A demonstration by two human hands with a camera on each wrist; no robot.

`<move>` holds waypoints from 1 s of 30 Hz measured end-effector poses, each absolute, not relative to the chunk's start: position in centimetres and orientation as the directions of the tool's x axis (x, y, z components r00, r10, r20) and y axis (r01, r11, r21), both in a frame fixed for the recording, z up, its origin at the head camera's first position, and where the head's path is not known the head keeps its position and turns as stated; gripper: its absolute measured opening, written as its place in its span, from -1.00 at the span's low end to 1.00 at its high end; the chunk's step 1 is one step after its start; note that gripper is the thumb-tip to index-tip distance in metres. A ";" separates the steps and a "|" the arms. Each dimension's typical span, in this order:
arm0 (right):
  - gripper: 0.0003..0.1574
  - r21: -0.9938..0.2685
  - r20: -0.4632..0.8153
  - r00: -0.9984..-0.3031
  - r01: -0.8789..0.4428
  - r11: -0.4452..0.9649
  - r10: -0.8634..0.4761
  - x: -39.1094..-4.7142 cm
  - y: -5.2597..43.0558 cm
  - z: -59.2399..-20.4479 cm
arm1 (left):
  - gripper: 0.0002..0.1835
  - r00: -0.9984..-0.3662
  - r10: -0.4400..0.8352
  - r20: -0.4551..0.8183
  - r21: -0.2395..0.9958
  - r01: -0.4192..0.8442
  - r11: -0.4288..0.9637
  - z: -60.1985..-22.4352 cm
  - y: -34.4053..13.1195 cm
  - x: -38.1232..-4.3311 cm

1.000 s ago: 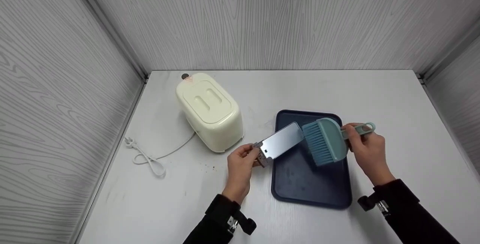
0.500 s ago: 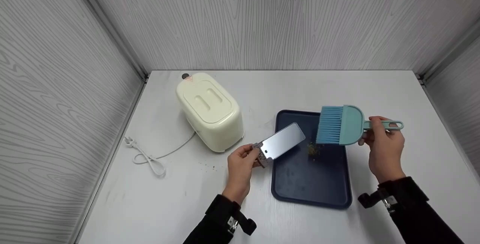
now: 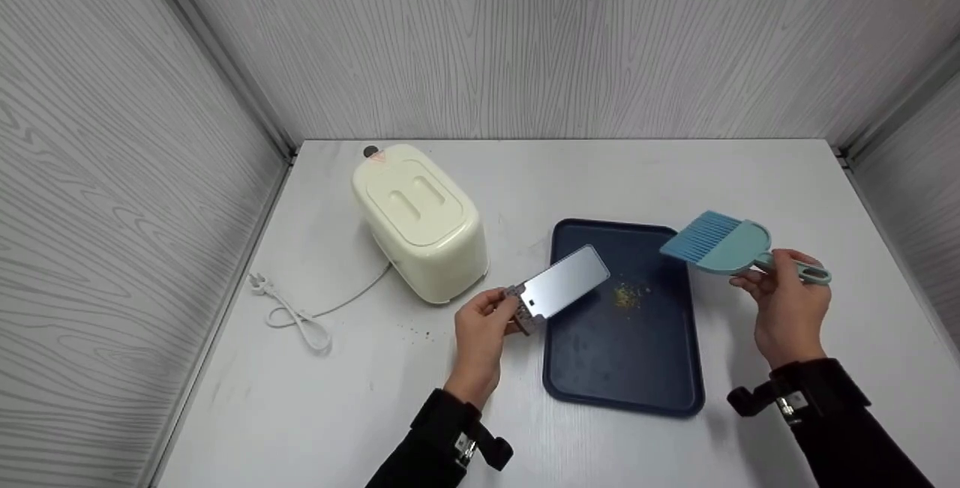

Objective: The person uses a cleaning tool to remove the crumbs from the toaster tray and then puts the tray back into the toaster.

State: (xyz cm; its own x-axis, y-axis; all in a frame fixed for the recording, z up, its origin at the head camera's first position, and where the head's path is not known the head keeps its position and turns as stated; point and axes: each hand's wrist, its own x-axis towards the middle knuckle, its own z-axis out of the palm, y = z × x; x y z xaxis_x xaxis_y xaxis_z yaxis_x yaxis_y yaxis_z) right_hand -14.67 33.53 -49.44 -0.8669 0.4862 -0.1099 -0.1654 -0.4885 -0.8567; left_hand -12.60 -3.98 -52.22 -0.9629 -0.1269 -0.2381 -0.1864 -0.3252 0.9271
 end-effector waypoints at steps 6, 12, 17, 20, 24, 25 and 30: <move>-0.61 -0.843 -0.150 -0.841 -0.166 -0.512 0.520 -14.5 34.4 -50.3 | -0.79 -0.963 -0.128 -0.235 0.927 -0.183 -0.327 -52.3 -4.0 -12.6; -0.53 -0.813 -0.178 -0.833 -0.175 -0.555 0.524 -14.5 35.1 -50.9 | -0.78 -0.962 -0.137 -0.235 0.929 -0.181 -0.323 -52.3 -4.0 -12.6; -0.50 -0.811 -0.191 -0.829 -0.169 -0.561 0.526 -14.4 35.4 -51.3 | -0.78 -0.961 -0.143 -0.237 0.932 -0.183 -0.312 -52.3 -4.0 -12.6; -0.48 -0.816 -0.213 -0.825 -0.144 -0.559 0.523 -14.3 35.5 -51.5 | -0.77 -0.960 -0.145 -0.238 0.933 -0.184 -0.311 -52.2 -4.0 -12.6; -0.44 -0.822 -0.238 -0.822 -0.113 -0.559 0.517 -14.2 35.8 -51.7 | -0.78 -0.961 -0.143 -0.236 0.932 -0.183 -0.314 -52.2 -4.0 -12.5; -0.43 -0.822 -0.245 -0.820 -0.107 -0.559 0.517 -14.1 35.8 -51.7 | -0.78 -0.961 -0.142 -0.237 0.931 -0.183 -0.315 -52.2 -4.0 -12.5; -0.44 -0.829 -0.272 -0.813 -0.072 -0.554 0.514 -14.1 36.0 -51.7 | -0.80 -0.960 -0.137 -0.244 0.927 -0.190 -0.324 -52.1 -4.1 -12.5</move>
